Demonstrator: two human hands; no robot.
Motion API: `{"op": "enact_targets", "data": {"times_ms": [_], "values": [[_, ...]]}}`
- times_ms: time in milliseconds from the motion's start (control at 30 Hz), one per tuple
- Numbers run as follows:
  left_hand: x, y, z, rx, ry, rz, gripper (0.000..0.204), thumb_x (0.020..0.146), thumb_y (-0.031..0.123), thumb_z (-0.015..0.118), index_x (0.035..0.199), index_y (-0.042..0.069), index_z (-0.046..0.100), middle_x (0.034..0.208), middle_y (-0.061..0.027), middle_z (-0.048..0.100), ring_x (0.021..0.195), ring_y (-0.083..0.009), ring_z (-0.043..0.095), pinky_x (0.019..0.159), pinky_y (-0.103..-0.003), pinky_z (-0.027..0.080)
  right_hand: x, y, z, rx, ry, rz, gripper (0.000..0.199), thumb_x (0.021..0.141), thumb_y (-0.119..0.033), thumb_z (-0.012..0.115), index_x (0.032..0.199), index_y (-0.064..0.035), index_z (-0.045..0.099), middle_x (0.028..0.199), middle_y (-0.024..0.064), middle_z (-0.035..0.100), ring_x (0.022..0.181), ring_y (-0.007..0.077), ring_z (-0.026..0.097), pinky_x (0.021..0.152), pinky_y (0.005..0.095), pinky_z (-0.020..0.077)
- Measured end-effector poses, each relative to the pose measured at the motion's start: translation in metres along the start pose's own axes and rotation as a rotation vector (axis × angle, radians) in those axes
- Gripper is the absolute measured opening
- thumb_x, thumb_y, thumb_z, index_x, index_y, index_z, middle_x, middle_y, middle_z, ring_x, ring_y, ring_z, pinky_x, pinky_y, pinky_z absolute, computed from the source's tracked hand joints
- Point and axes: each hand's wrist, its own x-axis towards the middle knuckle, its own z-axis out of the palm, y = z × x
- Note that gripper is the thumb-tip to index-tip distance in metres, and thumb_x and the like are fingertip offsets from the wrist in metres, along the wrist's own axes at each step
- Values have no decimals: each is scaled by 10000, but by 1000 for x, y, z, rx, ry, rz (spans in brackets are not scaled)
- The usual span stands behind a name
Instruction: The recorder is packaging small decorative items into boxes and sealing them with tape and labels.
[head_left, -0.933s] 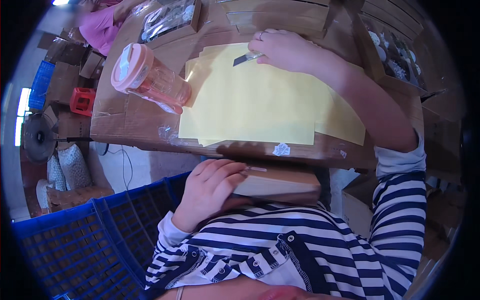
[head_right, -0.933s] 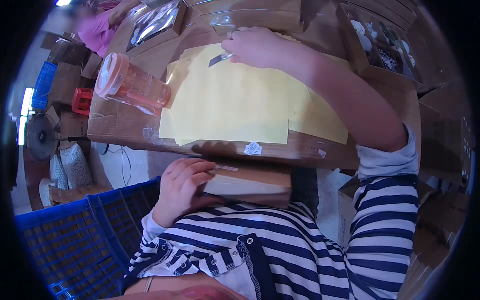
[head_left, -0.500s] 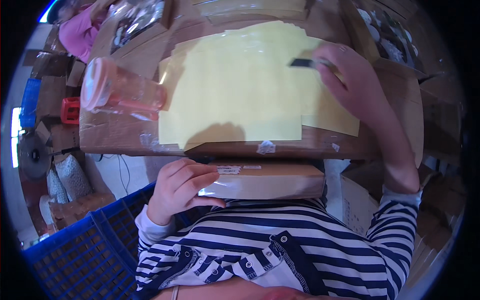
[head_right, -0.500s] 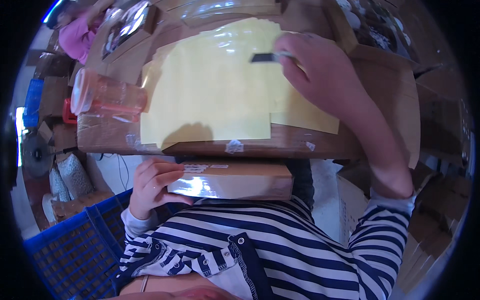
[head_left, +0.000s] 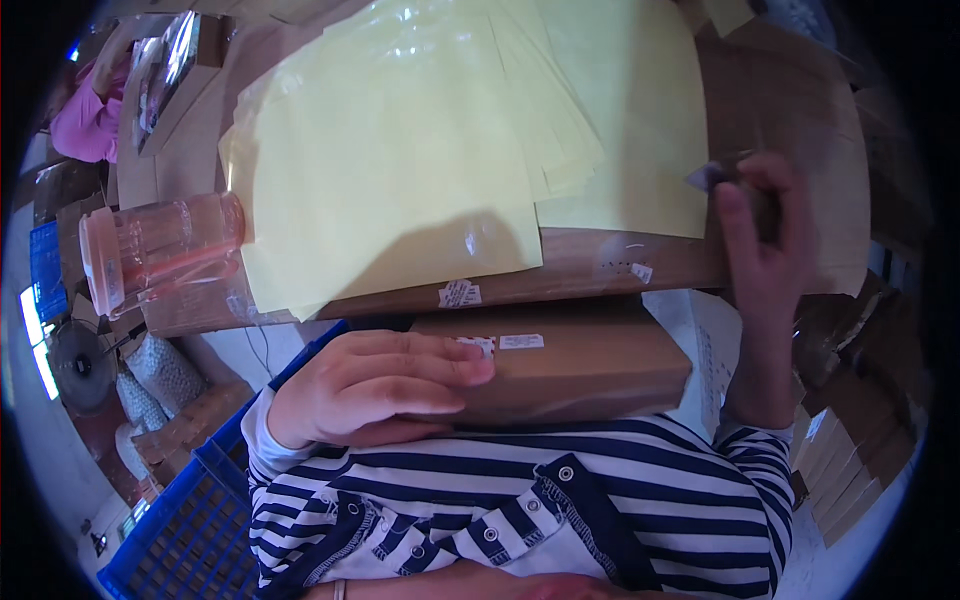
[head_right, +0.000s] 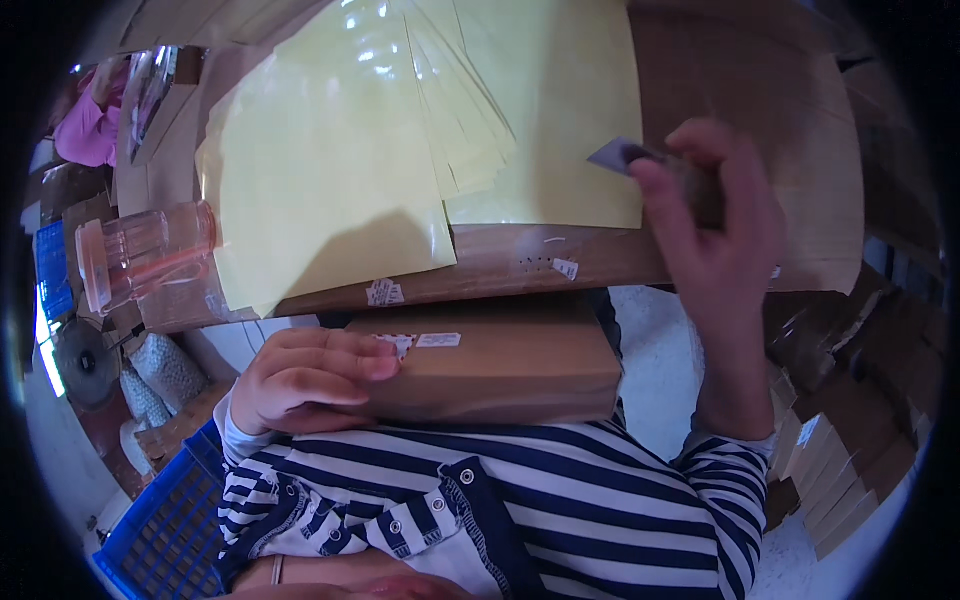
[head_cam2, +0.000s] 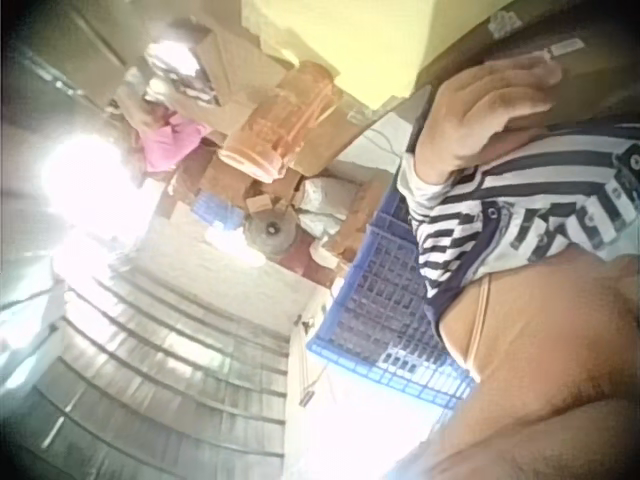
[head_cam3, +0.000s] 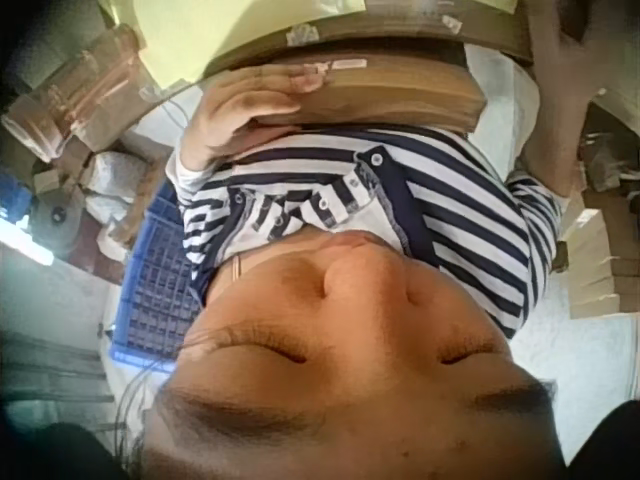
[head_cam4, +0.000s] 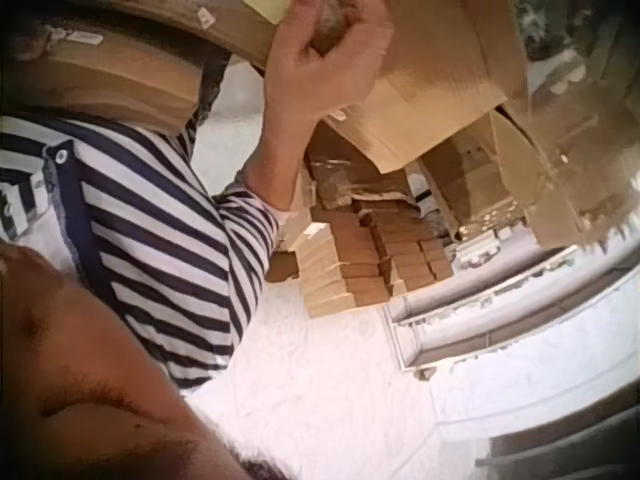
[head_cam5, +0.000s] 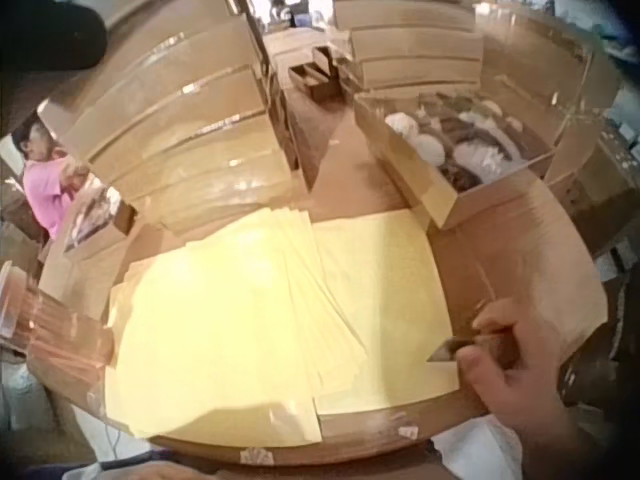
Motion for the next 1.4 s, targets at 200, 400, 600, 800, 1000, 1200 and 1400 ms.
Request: {"op": "enact_targets", "data": {"times_ms": [200, 400, 600, 800, 1000, 1200, 1400], "values": [[-9, 24, 27, 198, 0, 81, 212, 940, 98, 659, 1140, 48, 610, 1215, -186, 707, 1131, -339, 696, 926, -428, 598, 2, 7, 5, 100, -8, 77, 181, 958, -177, 723, 1071, -41, 684, 959, 42, 685, 884, 113, 621, 801, 247, 473], [-13, 46, 48, 330, -37, 183, 148, 1000, 166, 601, 1094, 52, 600, 1193, -185, 717, 1114, -283, 710, 950, -391, 596, 1, 9, 10, 74, 13, 13, 168, 987, -178, 689, 1074, -34, 693, 942, 35, 689, 894, 106, 625, 790, 236, 473], [-10, 43, 39, 264, -77, 31, 384, 916, 143, 698, 1267, 37, 586, 1261, -173, 693, 1139, -288, 698, 941, -376, 590, 1, 1, 6, -48, 12, -28, 163, 932, -204, 748, 985, -61, 691, 877, 33, 669, 780, 130, 608, 722, 260, 473], [19, 13, 6, -102, -289, -8, 643, 902, 276, 748, 1414, -41, 524, 1375, -235, 604, 1143, -373, 678, 921, -404, 580, 17, -22, 1, -292, -41, -77, 279, 812, -247, 836, 823, -59, 629, 739, 56, 598, 684, 215, 557, 634, 348, 437], [110, -13, -12, 402, 57, 102, 326, 934, 203, 674, 1190, 2, 680, 1160, -148, 702, 1060, -335, 656, 948, -429, 516, 35, -16, 8, -472, 68, -185, 317, 803, -308, 829, 760, -94, 599, 651, 48, 591, 626, 265, 565, 610, 375, 449], [152, -51, -12, 681, 253, -51, 418, 899, 220, 726, 1276, 62, 637, 1307, -141, 581, 1206, -353, 530, 1029, -413, 449, 42, -17, 22, -545, 35, -99, 316, 844, -362, 779, 801, -109, 596, 672, 66, 622, 665, 270, 620, 574, 399, 469], [165, -60, -22, 593, 245, -51, 410, 878, 207, 756, 1264, 107, 658, 1236, -112, 574, 1125, -319, 538, 993, -409, 452, 45, -20, 28, -526, -86, -23, 302, 884, -370, 736, 827, -113, 589, 691, 71, 633, 673, 277, 645, 542, 414, 473]]}}
